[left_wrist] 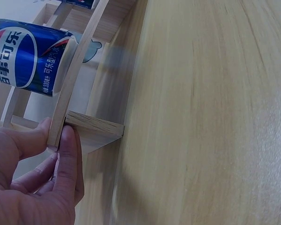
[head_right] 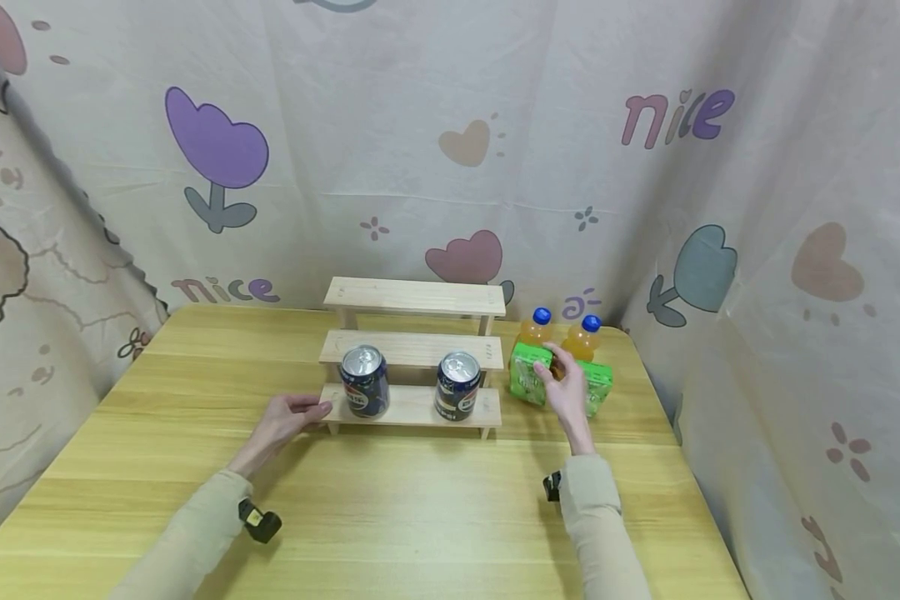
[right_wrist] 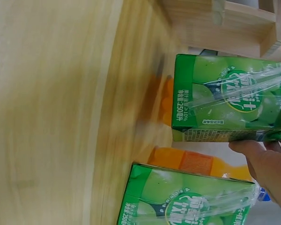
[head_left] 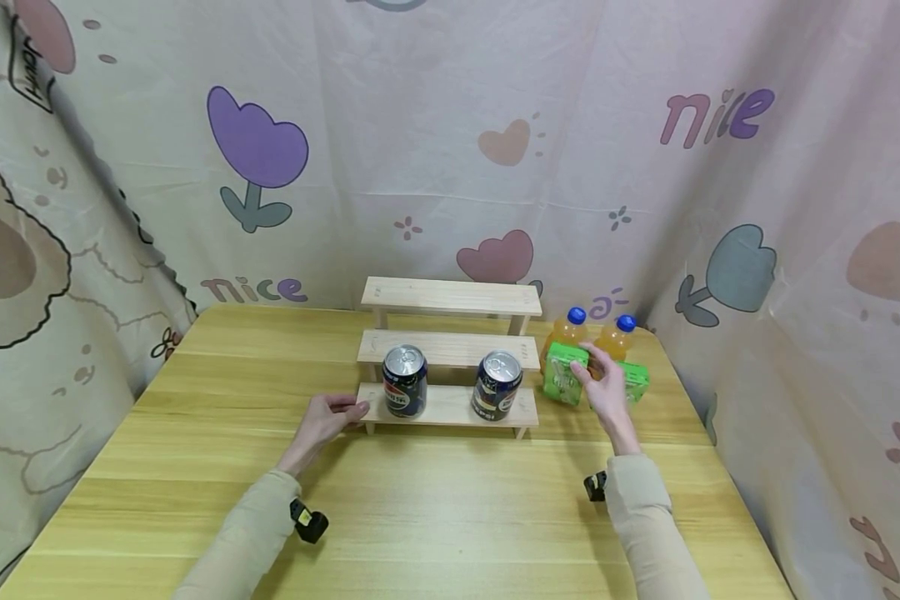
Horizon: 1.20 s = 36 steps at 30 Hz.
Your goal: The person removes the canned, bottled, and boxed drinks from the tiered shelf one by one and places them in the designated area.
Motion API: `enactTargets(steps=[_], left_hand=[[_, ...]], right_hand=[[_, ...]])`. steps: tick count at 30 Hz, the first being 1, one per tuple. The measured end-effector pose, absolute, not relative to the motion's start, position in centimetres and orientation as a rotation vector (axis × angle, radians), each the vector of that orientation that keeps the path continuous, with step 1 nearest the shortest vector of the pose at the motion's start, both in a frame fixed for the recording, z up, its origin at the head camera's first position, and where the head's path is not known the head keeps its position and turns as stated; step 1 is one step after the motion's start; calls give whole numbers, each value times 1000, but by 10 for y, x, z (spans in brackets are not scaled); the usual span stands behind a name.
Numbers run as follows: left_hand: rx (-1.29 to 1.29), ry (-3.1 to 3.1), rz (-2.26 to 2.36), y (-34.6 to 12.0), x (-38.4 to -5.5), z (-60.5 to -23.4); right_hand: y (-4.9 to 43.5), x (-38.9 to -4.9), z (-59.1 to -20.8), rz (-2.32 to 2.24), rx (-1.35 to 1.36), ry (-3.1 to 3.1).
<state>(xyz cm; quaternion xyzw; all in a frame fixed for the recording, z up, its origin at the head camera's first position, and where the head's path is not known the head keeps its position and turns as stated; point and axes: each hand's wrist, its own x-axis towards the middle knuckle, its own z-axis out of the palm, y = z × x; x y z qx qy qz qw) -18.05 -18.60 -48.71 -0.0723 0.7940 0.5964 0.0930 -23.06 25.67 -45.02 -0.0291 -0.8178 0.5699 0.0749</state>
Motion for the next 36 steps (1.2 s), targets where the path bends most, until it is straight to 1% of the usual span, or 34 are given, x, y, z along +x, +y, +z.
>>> enactTargets(steps=[8, 15, 19, 23, 28, 36], left_hand=[[-215, 2312, 1808, -185, -181, -487], [-214, 2320, 1799, -186, -183, -488], [-213, 2326, 1795, -186, -182, -488], [-230, 2341, 1780, -186, -181, -488], [-229, 2328, 1793, -185, -181, -488], [-208, 2328, 1799, -186, -181, -487]], right_hand=[[257, -233, -455, 1684, -93, -2516], [260, -229, -451, 1768, -23, -2513], [261, -226, -454, 1739, -8, -2478], [254, -222, -457, 1676, 39, -2379], [241, -215, -452, 1684, 145, -2209], [226, -207, -439, 1675, 257, -2269]])
